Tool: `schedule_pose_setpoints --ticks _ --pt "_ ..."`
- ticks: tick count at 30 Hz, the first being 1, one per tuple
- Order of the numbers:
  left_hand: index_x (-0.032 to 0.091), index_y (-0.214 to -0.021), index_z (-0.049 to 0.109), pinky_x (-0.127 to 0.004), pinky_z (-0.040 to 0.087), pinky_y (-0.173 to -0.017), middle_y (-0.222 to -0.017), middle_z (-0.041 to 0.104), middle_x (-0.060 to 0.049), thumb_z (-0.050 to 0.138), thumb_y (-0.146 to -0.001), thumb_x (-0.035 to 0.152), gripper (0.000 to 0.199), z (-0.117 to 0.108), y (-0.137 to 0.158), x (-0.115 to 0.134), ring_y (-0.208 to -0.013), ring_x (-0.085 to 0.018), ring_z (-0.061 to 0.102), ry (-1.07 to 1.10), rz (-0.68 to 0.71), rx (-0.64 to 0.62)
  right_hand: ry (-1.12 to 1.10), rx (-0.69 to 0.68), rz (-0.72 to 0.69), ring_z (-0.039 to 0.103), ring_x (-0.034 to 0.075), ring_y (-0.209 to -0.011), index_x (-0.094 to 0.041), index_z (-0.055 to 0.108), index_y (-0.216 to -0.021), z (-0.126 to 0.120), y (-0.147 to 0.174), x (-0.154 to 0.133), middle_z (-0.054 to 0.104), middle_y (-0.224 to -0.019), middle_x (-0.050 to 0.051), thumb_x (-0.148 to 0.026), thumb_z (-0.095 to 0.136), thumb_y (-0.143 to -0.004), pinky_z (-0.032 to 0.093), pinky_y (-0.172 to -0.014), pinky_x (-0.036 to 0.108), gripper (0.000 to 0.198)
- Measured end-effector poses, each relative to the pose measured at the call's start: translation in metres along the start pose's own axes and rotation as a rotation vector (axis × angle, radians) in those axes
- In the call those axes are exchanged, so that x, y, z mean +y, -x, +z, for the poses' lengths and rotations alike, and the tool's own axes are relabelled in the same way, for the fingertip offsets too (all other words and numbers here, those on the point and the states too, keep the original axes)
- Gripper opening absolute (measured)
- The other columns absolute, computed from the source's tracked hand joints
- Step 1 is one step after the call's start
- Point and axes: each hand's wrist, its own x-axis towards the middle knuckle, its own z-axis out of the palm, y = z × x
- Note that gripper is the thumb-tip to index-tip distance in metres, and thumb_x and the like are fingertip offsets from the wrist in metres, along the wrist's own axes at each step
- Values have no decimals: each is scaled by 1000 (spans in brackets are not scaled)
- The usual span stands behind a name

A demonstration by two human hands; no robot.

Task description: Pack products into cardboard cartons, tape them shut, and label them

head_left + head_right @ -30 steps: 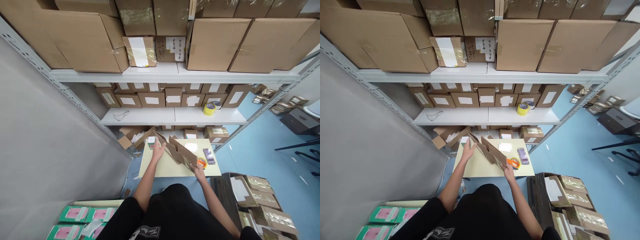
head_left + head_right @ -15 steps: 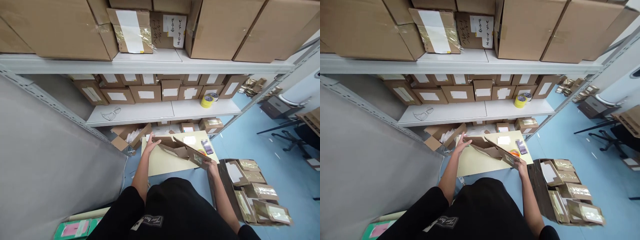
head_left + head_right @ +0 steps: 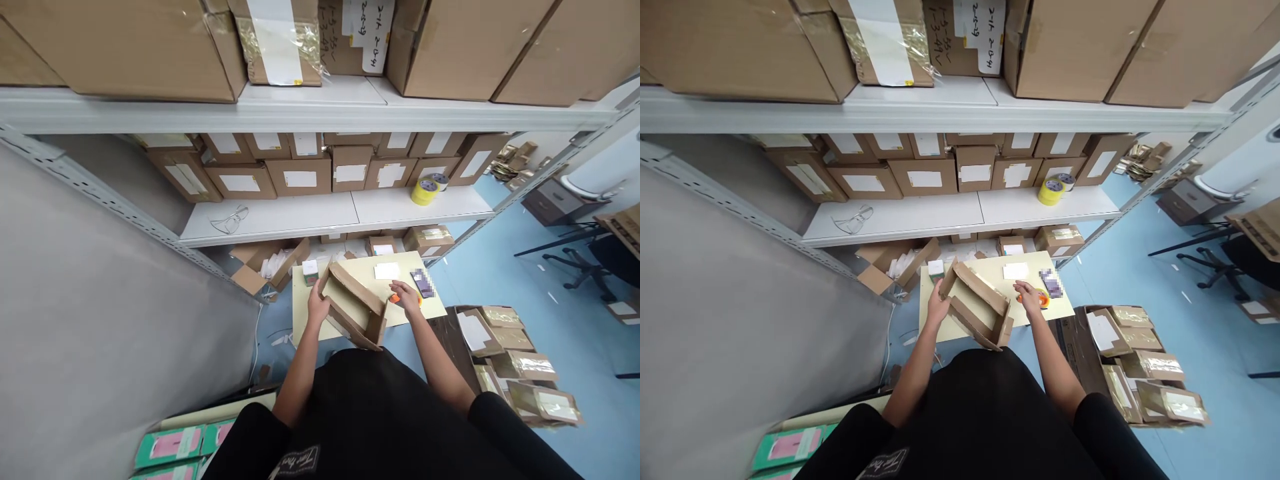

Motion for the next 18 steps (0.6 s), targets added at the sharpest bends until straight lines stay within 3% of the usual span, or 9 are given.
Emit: schedule_pose_setpoints --ticks 3,7,12,15,18 --pt "23 -157 42 -41 44 -115 -156 53 -10 65 -81 14 80 2 4 -6 -142 -31 51 -46 -77 36 21 0 44 70 32 -111 -22 78 -108 8 -1 6 79 -111 11 -49 75 -70 55 -93 44 46" --pt "23 -157 42 -37 47 -112 -151 58 -9 65 -82 14 79 -1 4 -12 -136 -28 57 -83 -88 46 96 15 37 63 34 -125 -21 68 -133 3 22 24 71 -130 15 -57 79 -70 51 -105 47 74" --pt "20 -152 49 -36 47 -110 -146 62 -11 61 -83 14 70 2 1 -19 -132 -28 60 -171 -72 96 241 -193 188 55 37 -136 -27 51 -151 11 68 59 55 -152 13 -49 84 -62 49 -107 48 98" --pt "18 -143 59 -35 49 -107 -137 67 -13 58 -82 10 62 2 -4 -22 -126 -29 63 -244 -36 108 279 -256 123 59 32 -132 -28 59 -142 19 79 70 66 -141 7 -42 71 -69 49 -107 43 76" --pt "19 -133 67 -34 52 -98 -124 72 -12 57 -81 9 54 -5 -11 -25 -112 -28 70 -274 -15 64 243 -221 118 68 32 -113 -25 71 -116 15 69 64 77 -115 6 -39 57 -72 54 -97 42 48"
